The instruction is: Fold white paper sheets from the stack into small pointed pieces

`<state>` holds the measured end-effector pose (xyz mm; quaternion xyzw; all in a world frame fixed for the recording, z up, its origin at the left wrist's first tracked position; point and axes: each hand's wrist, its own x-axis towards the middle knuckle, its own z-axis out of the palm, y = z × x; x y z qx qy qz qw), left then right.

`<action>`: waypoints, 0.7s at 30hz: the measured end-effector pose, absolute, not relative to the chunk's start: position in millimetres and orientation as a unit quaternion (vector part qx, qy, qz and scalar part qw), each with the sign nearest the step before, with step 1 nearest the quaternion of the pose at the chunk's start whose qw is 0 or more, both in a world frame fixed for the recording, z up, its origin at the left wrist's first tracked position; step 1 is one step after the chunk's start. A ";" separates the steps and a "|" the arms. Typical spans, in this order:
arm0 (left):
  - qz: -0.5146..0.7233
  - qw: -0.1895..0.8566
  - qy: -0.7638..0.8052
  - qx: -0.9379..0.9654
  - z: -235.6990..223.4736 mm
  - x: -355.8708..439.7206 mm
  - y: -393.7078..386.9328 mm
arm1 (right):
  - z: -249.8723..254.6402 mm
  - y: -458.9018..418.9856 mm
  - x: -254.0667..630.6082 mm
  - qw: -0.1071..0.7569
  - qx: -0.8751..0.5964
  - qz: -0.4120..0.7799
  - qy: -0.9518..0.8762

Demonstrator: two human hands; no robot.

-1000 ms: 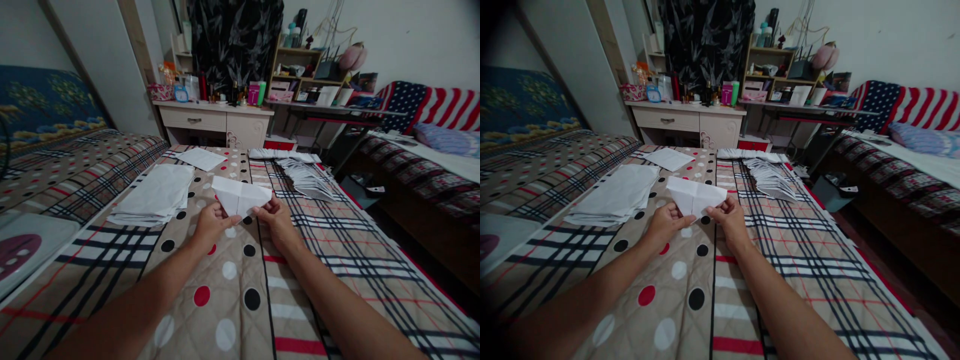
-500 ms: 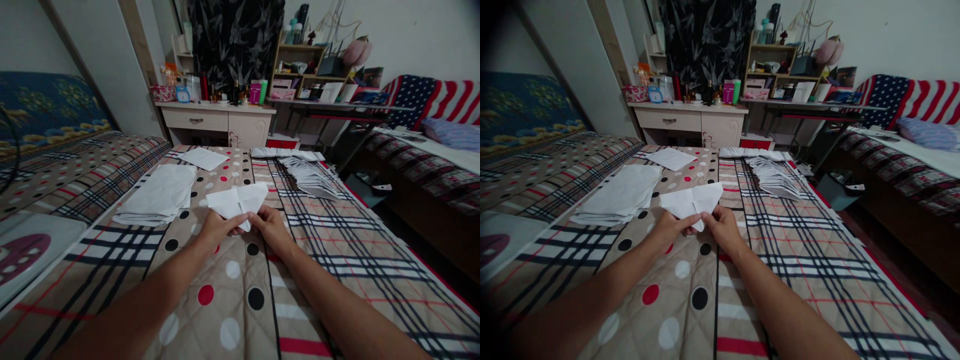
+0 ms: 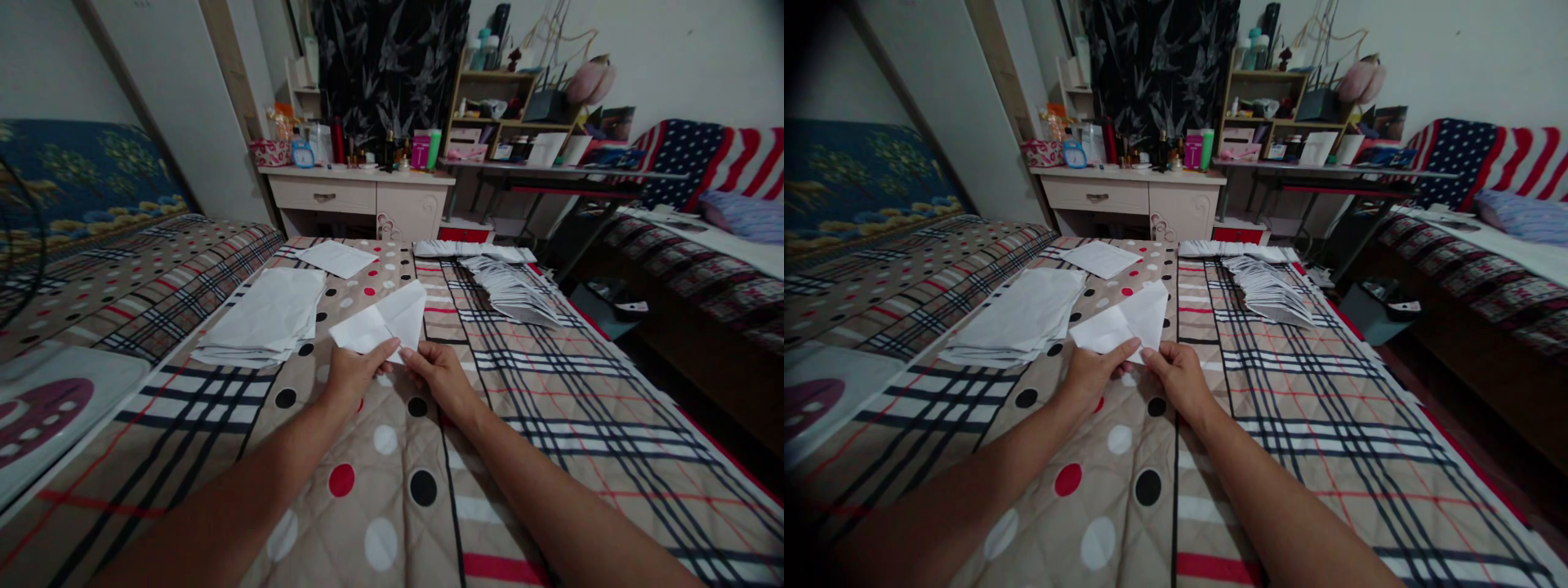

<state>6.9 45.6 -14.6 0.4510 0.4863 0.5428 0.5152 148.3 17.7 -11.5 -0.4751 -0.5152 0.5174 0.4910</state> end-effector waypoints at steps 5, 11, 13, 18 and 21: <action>0.531 0.464 0.519 0.483 -10.2 -9.5 54.4 | -10.0 20.0 155.1 0.486 -0.477 0.520 -0.516; 0.521 0.445 0.528 0.503 -14.9 -15.6 57.6 | -11.4 20.9 161.0 0.487 -0.471 0.505 -0.535; 0.522 0.440 0.533 0.499 -16.2 -15.9 58.1 | -12.2 21.2 162.7 0.491 -0.475 0.501 -0.532; 0.559 0.359 0.536 0.521 -10.1 -23.8 64.5 | -11.8 20.8 166.7 0.477 -0.467 0.511 -0.542; 0.584 0.326 0.511 0.539 3.5 -30.9 69.3 | -9.3 19.8 170.1 0.435 -0.442 0.546 -0.563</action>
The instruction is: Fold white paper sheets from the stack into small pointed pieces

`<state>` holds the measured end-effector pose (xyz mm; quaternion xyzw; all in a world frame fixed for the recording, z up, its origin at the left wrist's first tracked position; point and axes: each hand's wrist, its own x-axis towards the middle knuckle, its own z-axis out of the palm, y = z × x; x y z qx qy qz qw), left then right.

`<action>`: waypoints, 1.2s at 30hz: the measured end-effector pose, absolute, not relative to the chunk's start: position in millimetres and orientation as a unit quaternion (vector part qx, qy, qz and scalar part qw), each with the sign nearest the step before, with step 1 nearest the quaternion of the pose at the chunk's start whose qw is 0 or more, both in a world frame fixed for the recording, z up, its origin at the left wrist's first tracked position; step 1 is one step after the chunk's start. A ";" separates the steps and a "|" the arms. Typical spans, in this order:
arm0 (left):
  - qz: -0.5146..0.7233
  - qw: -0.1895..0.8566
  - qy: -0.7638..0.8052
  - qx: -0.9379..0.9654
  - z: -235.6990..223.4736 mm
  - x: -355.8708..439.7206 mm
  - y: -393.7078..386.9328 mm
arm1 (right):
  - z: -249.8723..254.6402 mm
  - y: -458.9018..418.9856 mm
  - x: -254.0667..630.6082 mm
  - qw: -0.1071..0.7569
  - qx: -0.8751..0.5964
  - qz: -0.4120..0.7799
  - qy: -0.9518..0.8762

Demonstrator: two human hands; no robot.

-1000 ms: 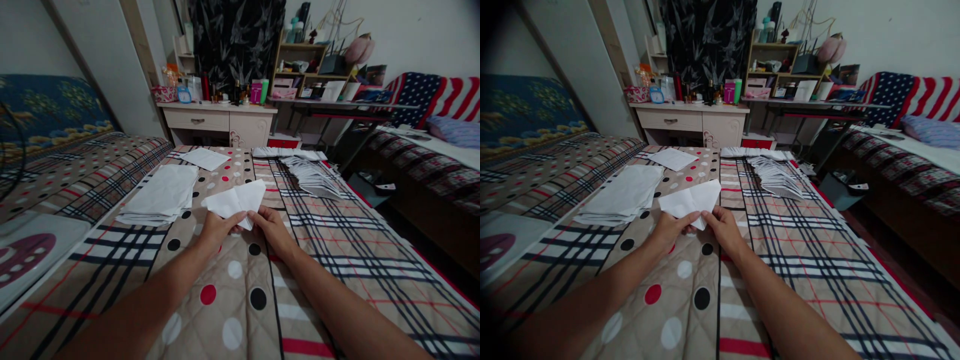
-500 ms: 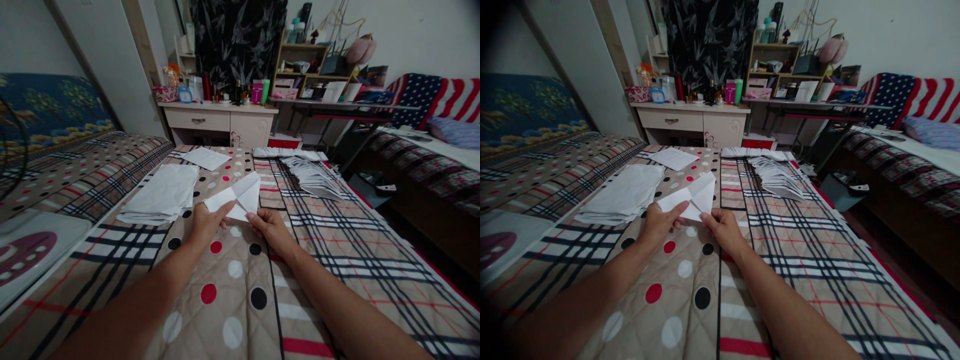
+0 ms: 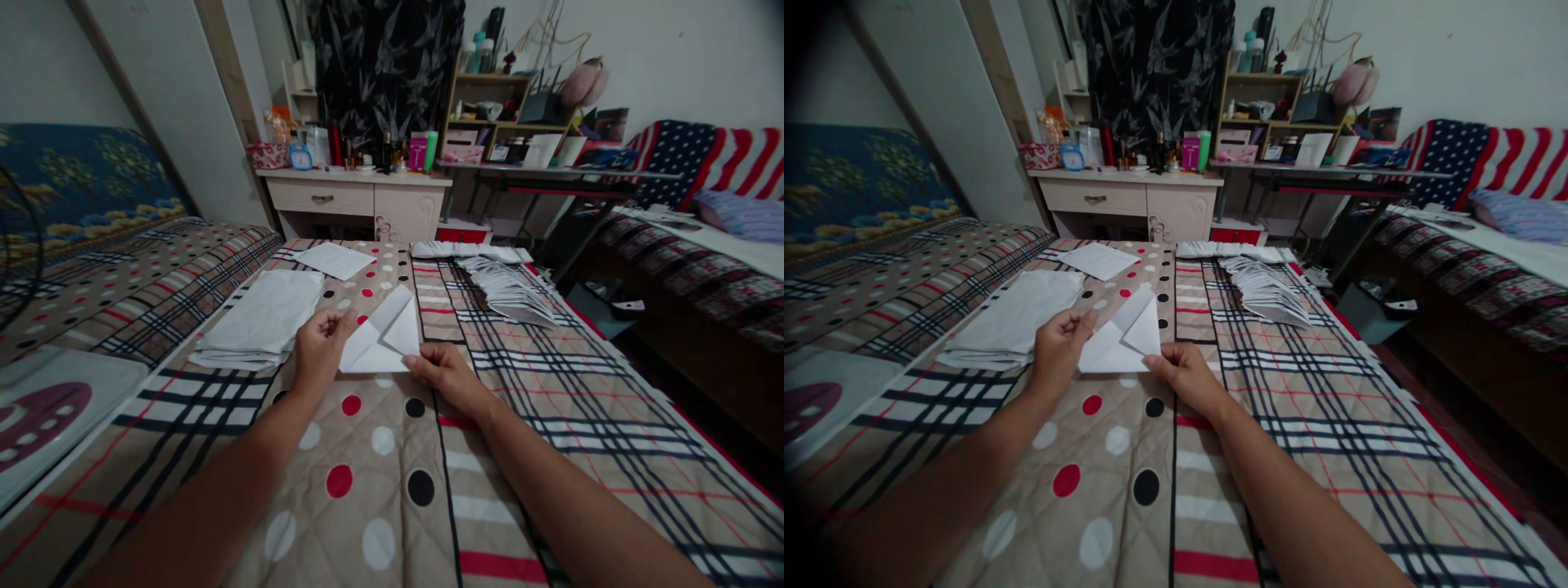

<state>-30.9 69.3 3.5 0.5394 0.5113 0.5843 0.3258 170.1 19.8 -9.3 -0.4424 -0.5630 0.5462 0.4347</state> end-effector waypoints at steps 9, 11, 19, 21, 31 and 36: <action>0.305 0.604 0.471 0.566 16.9 -26.9 52.0 | 0.3 17.5 177.8 0.354 -0.400 0.632 -0.562; 0.356 0.599 0.499 0.515 10.6 -17.9 46.1 | -0.5 18.5 174.3 0.403 -0.425 0.597 -0.547; 0.501 0.604 0.476 0.397 -3.0 13.4 32.5 | -9.5 17.7 156.5 0.534 -0.476 0.490 -0.498; 0.495 0.613 0.472 0.396 -5.2 13.2 32.8 | -10.8 17.4 157.2 0.536 -0.490 0.486 -0.487; 0.428 0.521 0.526 0.519 0.2 -19.9 59.9 | -10.5 20.4 167.1 0.438 -0.481 0.499 -0.572; 0.249 0.490 0.482 0.683 7.1 -42.4 71.5 | -1.0 19.1 159.5 0.483 -0.458 0.511 -0.544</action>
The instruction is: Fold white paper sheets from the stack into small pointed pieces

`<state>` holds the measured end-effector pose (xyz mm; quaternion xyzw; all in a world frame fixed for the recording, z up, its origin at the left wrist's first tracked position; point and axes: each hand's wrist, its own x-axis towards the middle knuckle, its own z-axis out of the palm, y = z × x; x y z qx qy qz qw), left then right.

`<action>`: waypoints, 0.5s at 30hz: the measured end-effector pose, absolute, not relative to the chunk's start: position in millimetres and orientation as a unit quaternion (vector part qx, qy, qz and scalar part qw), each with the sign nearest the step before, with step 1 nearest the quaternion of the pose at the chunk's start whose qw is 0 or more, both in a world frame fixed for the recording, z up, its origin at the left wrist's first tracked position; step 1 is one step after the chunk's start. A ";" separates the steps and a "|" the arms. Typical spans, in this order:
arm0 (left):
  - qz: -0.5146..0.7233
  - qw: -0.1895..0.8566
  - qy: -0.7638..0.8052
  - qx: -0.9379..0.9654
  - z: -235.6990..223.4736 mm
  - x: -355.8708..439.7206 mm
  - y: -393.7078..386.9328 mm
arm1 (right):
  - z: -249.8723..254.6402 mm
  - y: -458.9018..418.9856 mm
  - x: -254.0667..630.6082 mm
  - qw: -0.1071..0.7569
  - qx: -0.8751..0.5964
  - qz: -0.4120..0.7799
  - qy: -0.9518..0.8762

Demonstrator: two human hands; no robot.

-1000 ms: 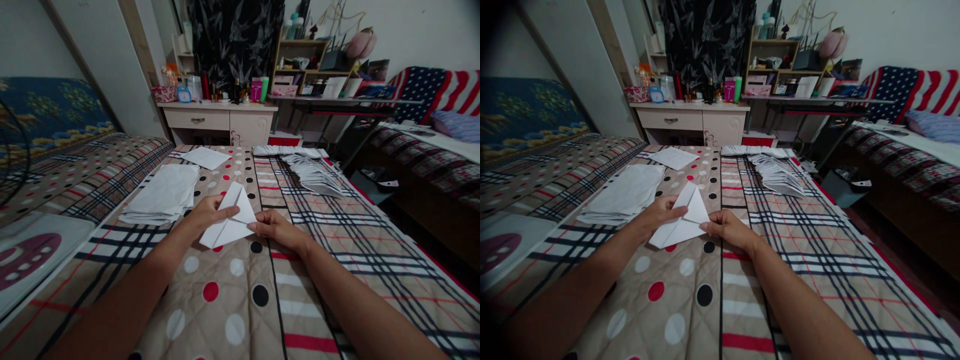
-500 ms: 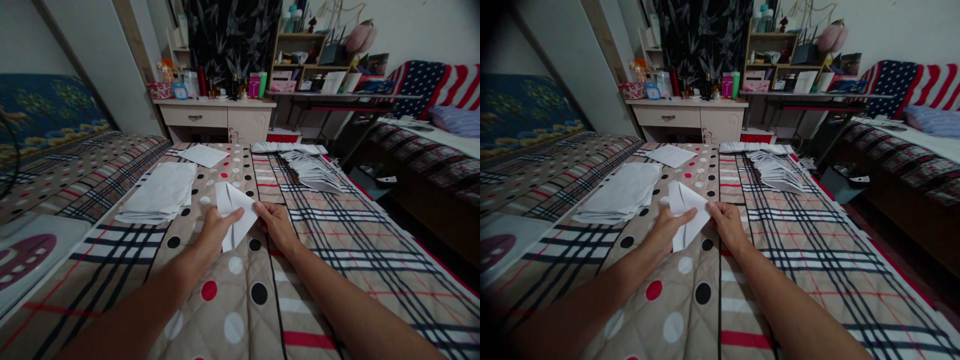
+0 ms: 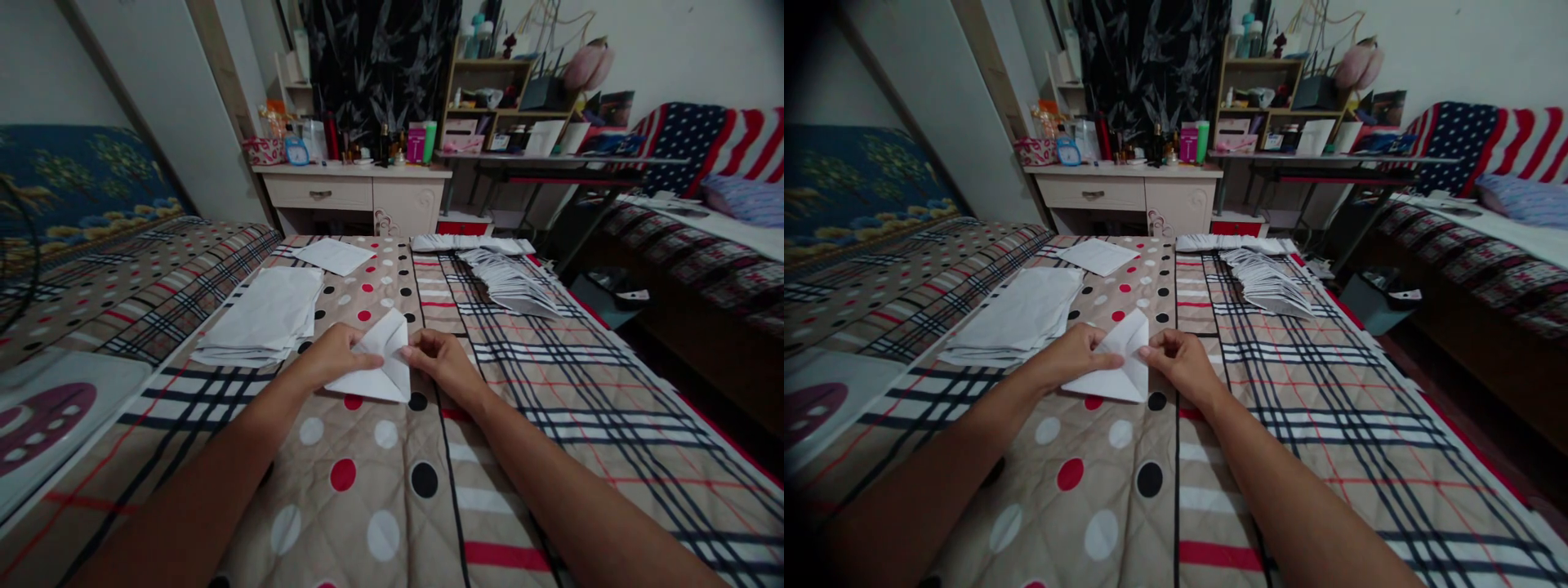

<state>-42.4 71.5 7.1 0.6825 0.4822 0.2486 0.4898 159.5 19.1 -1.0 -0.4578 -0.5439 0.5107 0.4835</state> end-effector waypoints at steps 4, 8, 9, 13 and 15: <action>0.244 0.397 0.469 0.751 9.2 -42.1 76.6 | -2.2 19.9 158.0 0.473 -0.463 0.535 -0.525; 0.313 0.177 0.492 0.793 9.6 -33.1 76.5 | -9.9 24.4 161.3 0.465 -0.508 0.518 -0.507; 0.305 0.128 0.486 0.809 8.3 -31.1 74.8 | -11.5 25.9 162.6 0.458 -0.521 0.509 -0.510; 0.241 0.049 0.463 0.851 -0.4 -26.8 63.9 | -12.5 30.0 169.4 0.394 -0.596 0.408 -0.568; 0.223 0.043 0.461 0.858 -3.8 -26.8 59.5 | -10.2 29.5 172.4 0.356 -0.638 0.309 -0.609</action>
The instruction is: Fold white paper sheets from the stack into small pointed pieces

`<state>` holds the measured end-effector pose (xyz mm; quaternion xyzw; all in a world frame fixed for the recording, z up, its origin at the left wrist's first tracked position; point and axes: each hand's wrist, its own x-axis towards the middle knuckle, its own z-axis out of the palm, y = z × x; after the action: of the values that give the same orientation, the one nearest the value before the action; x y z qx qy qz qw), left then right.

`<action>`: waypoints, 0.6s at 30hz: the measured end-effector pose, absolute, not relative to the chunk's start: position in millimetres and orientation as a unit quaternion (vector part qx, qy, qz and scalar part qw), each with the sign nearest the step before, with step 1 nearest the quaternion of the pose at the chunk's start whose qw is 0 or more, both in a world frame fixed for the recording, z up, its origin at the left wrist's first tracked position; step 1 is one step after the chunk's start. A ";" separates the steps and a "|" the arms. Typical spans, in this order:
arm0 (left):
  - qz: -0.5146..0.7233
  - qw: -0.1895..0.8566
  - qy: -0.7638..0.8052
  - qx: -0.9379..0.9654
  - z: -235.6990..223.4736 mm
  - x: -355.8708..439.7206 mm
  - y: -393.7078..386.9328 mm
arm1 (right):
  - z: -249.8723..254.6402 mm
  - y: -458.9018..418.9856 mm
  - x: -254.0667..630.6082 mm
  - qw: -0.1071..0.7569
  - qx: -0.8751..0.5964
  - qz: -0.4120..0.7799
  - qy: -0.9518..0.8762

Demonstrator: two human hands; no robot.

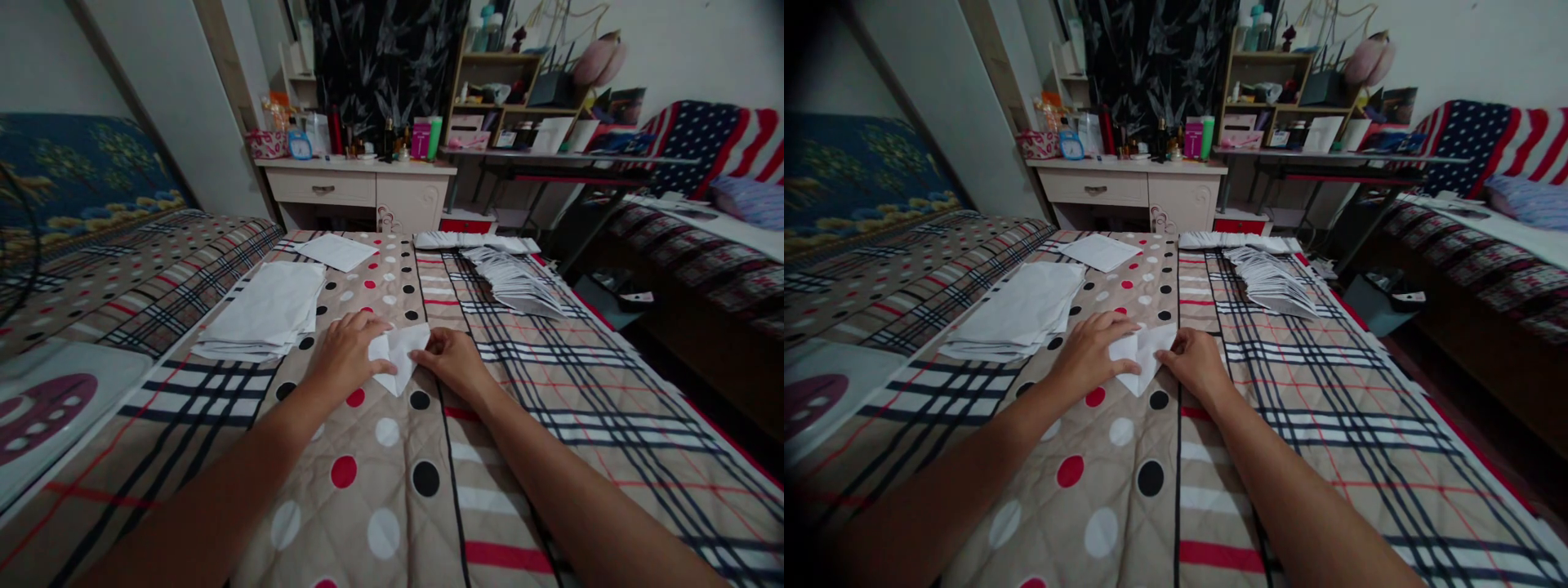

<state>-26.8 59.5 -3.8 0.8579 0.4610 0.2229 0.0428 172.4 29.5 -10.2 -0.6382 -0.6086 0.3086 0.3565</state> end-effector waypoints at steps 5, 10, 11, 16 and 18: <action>0.214 0.027 0.460 0.862 -7.1 -28.2 57.7 | -5.9 22.1 174.1 0.296 -0.691 0.111 -0.650; 0.227 0.035 0.478 0.848 -13.5 -27.2 64.2 | -11.1 22.1 171.0 0.308 -0.626 0.046 -0.715; 0.228 0.035 0.484 0.844 -15.1 -27.3 66.1 | -13.0 23.8 170.6 0.312 -0.611 0.040 -0.727; 0.226 0.054 0.484 0.844 -21.1 -32.6 77.4 | -22.5 34.5 171.7 0.301 -0.576 0.029 -0.759; 0.227 0.067 0.475 0.848 -22.5 -35.1 81.1 | -24.5 37.1 172.7 0.284 -0.585 0.039 -0.759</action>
<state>-35.1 81.1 -22.5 0.8475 0.4752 0.2269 0.0667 172.7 37.1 -24.5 -0.5851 -0.7586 0.0393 0.2840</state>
